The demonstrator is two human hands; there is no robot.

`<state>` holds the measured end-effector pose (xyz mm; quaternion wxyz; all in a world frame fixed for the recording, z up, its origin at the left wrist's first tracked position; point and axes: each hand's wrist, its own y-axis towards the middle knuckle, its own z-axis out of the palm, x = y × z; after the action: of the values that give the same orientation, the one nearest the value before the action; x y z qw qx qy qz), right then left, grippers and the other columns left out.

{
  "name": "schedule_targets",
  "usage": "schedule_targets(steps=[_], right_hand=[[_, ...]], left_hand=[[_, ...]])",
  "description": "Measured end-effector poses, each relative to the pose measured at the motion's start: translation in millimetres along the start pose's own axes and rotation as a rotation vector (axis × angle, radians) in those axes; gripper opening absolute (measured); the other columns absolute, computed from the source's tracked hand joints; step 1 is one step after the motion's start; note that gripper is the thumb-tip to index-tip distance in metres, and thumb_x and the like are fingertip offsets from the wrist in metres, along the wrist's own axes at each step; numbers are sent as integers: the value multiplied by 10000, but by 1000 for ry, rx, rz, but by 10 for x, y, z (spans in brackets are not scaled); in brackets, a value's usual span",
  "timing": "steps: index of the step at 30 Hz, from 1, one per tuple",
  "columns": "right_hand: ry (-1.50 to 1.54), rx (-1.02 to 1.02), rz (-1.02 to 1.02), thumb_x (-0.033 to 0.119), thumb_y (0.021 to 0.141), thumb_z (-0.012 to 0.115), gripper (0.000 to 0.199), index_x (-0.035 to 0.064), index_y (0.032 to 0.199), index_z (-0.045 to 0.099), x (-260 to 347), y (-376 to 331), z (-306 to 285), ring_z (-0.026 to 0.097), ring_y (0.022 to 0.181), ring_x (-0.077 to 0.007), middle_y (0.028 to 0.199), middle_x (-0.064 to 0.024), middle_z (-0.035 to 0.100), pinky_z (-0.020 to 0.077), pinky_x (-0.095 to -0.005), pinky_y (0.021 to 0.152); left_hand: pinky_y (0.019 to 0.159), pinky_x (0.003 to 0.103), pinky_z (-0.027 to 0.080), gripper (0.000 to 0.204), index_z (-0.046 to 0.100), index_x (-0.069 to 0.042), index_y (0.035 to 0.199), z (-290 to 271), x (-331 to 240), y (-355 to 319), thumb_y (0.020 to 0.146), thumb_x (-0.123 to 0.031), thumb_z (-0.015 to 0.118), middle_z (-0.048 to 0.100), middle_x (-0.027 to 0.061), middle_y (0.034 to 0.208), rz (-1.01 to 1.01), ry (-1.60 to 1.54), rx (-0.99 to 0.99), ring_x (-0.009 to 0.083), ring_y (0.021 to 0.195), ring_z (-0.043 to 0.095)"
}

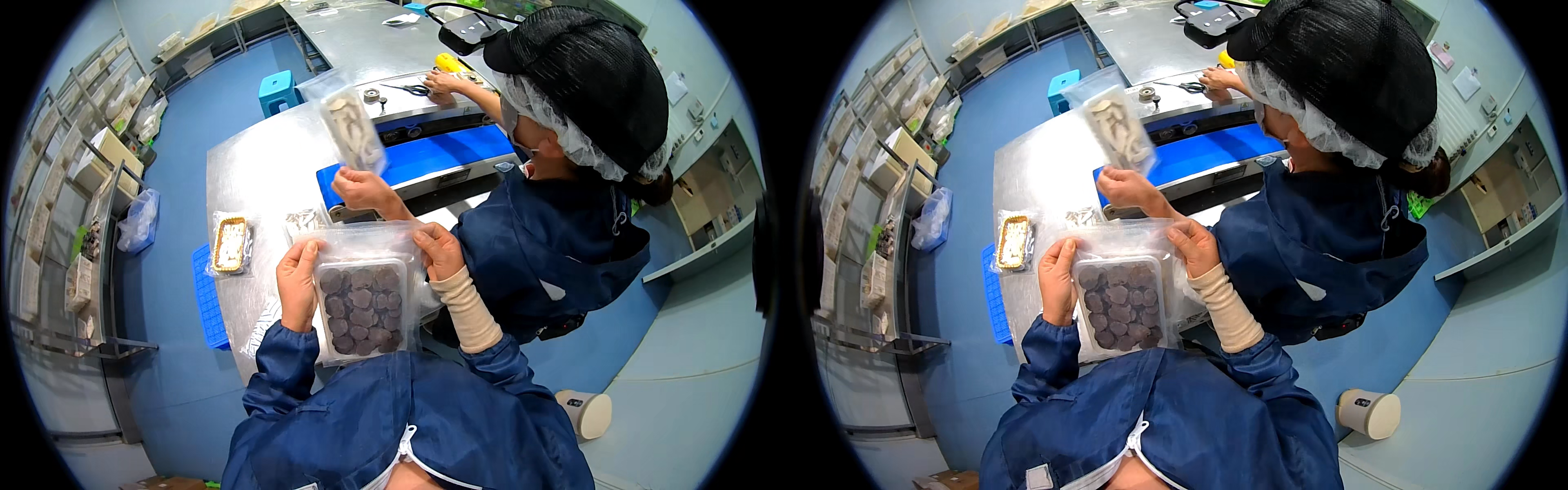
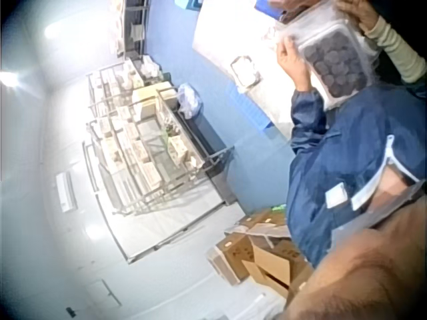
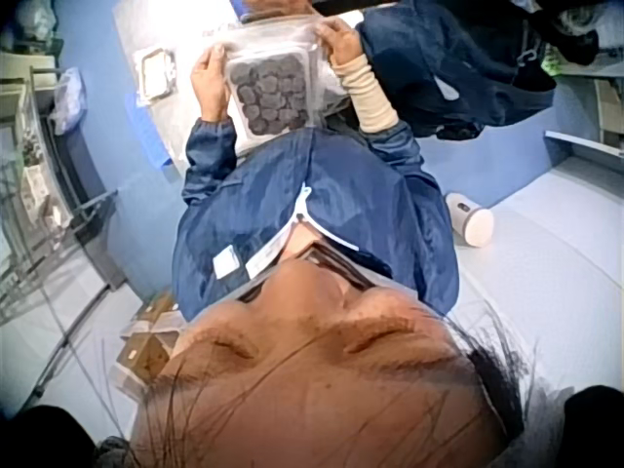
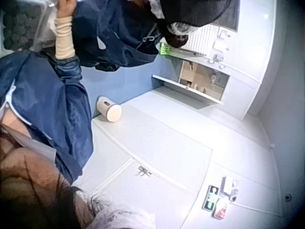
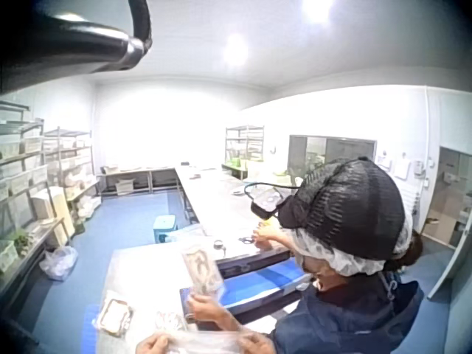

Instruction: The person assembles flat cardboard boxes by folding the flaps and securing them with adhesive stickers. They then move through a warehouse area, carrying a clear plastic bin and placing it on a stack. Finally, they handle vacuum-sealed packages of food items on a stainless steel table, inspecting the contents.

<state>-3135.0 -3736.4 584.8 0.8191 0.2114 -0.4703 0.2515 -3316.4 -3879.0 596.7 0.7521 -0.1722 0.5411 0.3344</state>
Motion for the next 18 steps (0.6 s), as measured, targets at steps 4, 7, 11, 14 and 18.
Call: schedule_targets(steps=[4,7,11,14,18], right_hand=[[1,39,-7,127,831,536,69,66,808,559,-7,0,27,409,513,-3,714,3,585,302,-125,455],[29,94,-28,101,848,504,72,35,848,534,71,-34,54,528,706,-82,825,-58,606,416,-203,639],[2,119,-85,88,855,491,77,17,868,519,107,-39,12,572,801,-132,850,-84,606,454,-252,741],[-40,102,-133,93,855,494,88,11,865,522,191,-64,61,574,793,-133,850,-90,607,453,-250,743],[-57,77,-207,107,858,495,109,3,874,525,281,-107,112,574,798,-140,857,-102,610,446,-256,759]], left_hand=[[692,201,420,151,606,-2,863,-10,-16,-2,845,-129,526,606,34,811,-3,-9,10,83,726,536],[694,202,421,149,605,-2,865,2,-39,-5,844,-127,528,607,36,812,22,-17,7,86,731,538],[697,203,422,149,604,-1,870,30,-50,16,843,-126,530,606,35,815,18,-53,7,89,735,539],[699,205,422,151,603,0,873,62,-97,33,845,-128,527,605,37,820,36,-68,29,91,738,540],[700,205,423,154,601,0,877,120,-174,57,848,-130,523,603,39,824,59,-83,82,93,739,540]])
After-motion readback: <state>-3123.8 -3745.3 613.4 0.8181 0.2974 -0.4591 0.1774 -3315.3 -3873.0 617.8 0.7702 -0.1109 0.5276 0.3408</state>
